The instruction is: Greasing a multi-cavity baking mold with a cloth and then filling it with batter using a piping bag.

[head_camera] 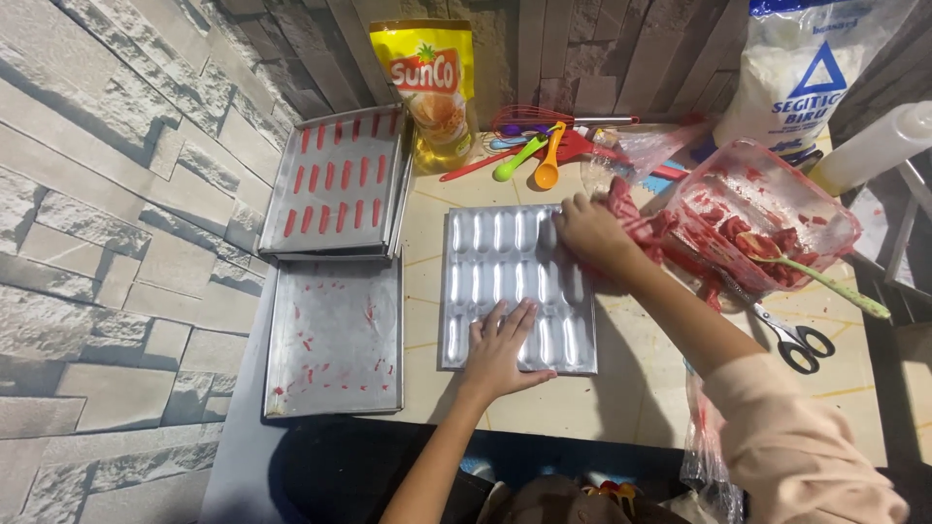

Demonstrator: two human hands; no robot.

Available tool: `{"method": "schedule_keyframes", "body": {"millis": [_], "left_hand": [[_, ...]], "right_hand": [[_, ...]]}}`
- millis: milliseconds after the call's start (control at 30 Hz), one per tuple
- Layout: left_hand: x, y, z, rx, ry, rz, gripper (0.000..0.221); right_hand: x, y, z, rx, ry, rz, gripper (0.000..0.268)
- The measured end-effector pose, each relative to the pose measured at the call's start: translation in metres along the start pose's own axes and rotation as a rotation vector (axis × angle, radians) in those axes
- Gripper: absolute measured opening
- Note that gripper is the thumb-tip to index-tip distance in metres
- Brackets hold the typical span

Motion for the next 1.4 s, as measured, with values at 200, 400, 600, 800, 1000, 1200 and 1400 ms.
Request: {"method": "schedule_keyframes", "body": {"millis": [200,400,600,800,1000,1200,1400], "left_hand": [[-0.013,0.002,0.004,0.014,0.058,-0.070,0.111],[-0.018,0.003,0.004,0.015,0.151,-0.127,0.114],[-0.027,0.005,0.009,0.021,0.110,-0.128,0.117],[-0.019,0.004,0.006,0.030,0.076,-0.084,0.116],[-0.021,0.007,0.007,0.036,0.063,-0.089,0.114],[-0.032,0.007,0.009,0.038,0.139,-0.165,0.116],[-0.043,0.012,0.016,0.041,0.123,-0.149,0.117]], "right_hand": [[-0.021,0.005,-0.026,-0.140,-0.068,-0.062,0.012],[0.043,-0.044,0.031,-0.054,0.112,0.022,0.012],[0.133,-0.110,0.103,0.135,0.300,0.213,0.010],[0.144,-0.123,0.103,0.152,0.466,0.215,0.012],[0.099,-0.069,0.063,0.037,0.230,0.065,0.018],[0.127,-0.088,0.093,0.019,0.321,0.217,0.016],[0.176,-0.122,0.128,0.099,0.417,0.234,0.023]]}}
Point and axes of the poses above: each hand's wrist, its own y-axis towards the middle knuckle, its own x-axis out of the back of the hand, z = x × y, the point moved 6 cm from there along y, towards the middle knuckle, and after that the axes turned 4 degrees about -z, right-handed, at the moved point
